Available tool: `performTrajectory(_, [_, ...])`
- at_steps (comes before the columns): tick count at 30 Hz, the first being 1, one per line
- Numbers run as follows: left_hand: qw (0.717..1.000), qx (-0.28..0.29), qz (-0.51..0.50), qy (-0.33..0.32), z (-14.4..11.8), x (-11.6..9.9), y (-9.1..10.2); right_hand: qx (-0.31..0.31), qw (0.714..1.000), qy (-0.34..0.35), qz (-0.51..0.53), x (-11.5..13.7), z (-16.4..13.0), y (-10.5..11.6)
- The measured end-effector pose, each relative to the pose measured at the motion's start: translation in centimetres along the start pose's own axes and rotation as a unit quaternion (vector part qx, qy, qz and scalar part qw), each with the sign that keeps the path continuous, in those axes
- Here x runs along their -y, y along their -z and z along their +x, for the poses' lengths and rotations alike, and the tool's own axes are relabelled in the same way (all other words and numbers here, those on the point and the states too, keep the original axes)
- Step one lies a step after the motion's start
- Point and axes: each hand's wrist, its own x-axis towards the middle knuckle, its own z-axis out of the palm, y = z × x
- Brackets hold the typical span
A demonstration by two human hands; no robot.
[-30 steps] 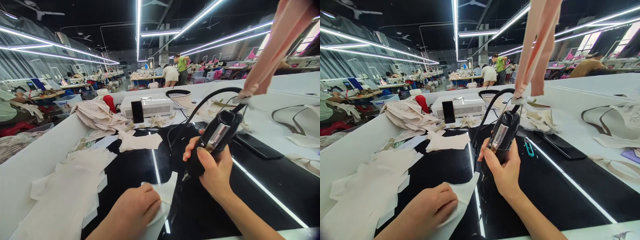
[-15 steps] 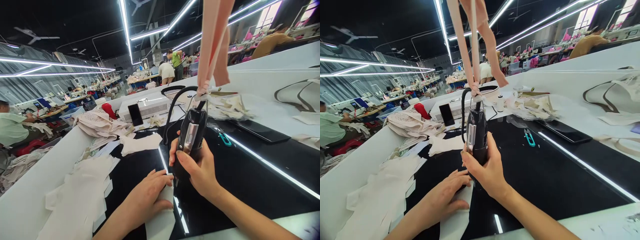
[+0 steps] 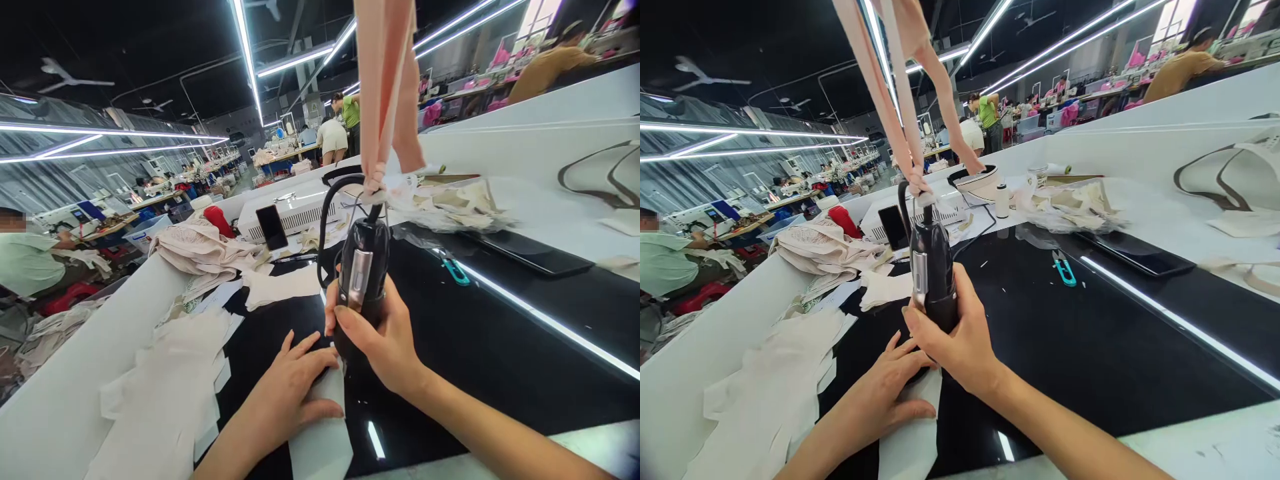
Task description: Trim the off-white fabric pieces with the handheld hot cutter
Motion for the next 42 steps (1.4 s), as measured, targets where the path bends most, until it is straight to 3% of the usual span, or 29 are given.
performTrajectory(18, [0.998,-0.009,-0.058,-0.021,-0.2,0.4,-0.4,-0.015,0.998,0.008,-0.056,-0.2,-0.6,-0.1])
performTrajectory(42, [0.996,-0.017,-0.075,-0.051,-0.3,1.0,-0.4,0.030,0.999,-0.015,0.032,1.1,-2.7,-1.1])
